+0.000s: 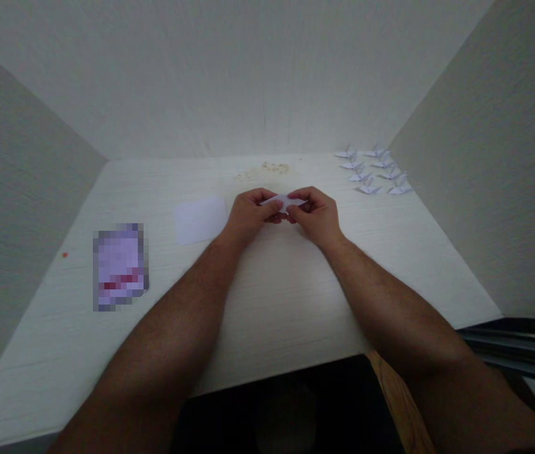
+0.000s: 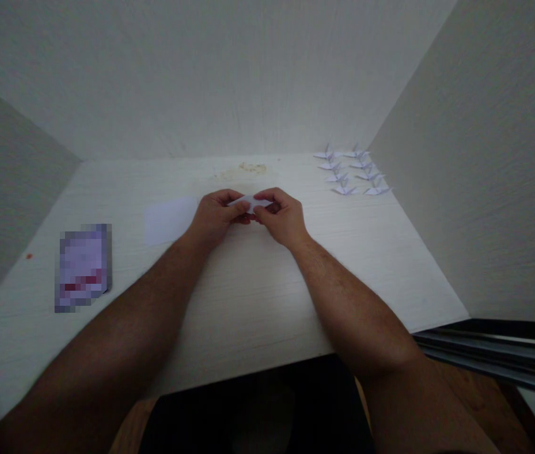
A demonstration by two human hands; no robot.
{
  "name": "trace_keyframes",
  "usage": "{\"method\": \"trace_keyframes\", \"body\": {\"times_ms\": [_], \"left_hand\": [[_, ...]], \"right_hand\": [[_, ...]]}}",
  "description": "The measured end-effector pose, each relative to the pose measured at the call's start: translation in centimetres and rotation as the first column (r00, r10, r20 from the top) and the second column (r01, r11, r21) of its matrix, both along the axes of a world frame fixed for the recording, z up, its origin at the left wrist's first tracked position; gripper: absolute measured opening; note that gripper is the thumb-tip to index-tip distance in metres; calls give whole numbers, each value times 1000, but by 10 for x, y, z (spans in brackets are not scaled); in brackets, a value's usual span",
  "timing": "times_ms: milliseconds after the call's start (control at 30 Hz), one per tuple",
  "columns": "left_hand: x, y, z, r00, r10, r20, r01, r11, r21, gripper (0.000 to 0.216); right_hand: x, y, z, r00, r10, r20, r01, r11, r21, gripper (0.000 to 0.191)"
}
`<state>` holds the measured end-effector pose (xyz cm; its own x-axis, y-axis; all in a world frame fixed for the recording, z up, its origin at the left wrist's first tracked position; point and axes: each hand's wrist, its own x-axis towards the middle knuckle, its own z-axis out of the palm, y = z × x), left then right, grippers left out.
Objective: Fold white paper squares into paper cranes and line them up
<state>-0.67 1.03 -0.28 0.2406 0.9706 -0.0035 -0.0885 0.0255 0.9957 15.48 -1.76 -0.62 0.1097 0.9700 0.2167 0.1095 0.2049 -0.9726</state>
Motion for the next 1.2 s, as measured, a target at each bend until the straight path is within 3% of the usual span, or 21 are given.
{"method": "trace_keyframes", "body": {"times_ms": [100, 267, 567, 900, 1200], "left_hand": [[-1, 1, 0, 1000, -19, 19, 19, 1000, -2, 33], [-2, 0, 1, 998, -32, 63, 34, 999, -28, 38], [-4, 2, 0, 986, -87, 143, 93, 995, -41, 34], [-4, 0, 2, 996, -75, -57, 79, 995, 62, 30], [-6, 5, -6, 996, -43, -73, 49, 995, 88, 22]], "right_hand": [[1, 1, 0, 1000, 0, -14, 0, 1000, 7, 34], [2, 0, 2, 999, 41, 26, -40, 999, -33, 22], [3, 0, 0, 997, 82, 3, -82, 996, -30, 20], [2, 0, 2, 996, 84, -38, -86, 995, -52, 30], [-2, 0, 4, 994, 102, 30, -97, 986, -134, 29]]}}
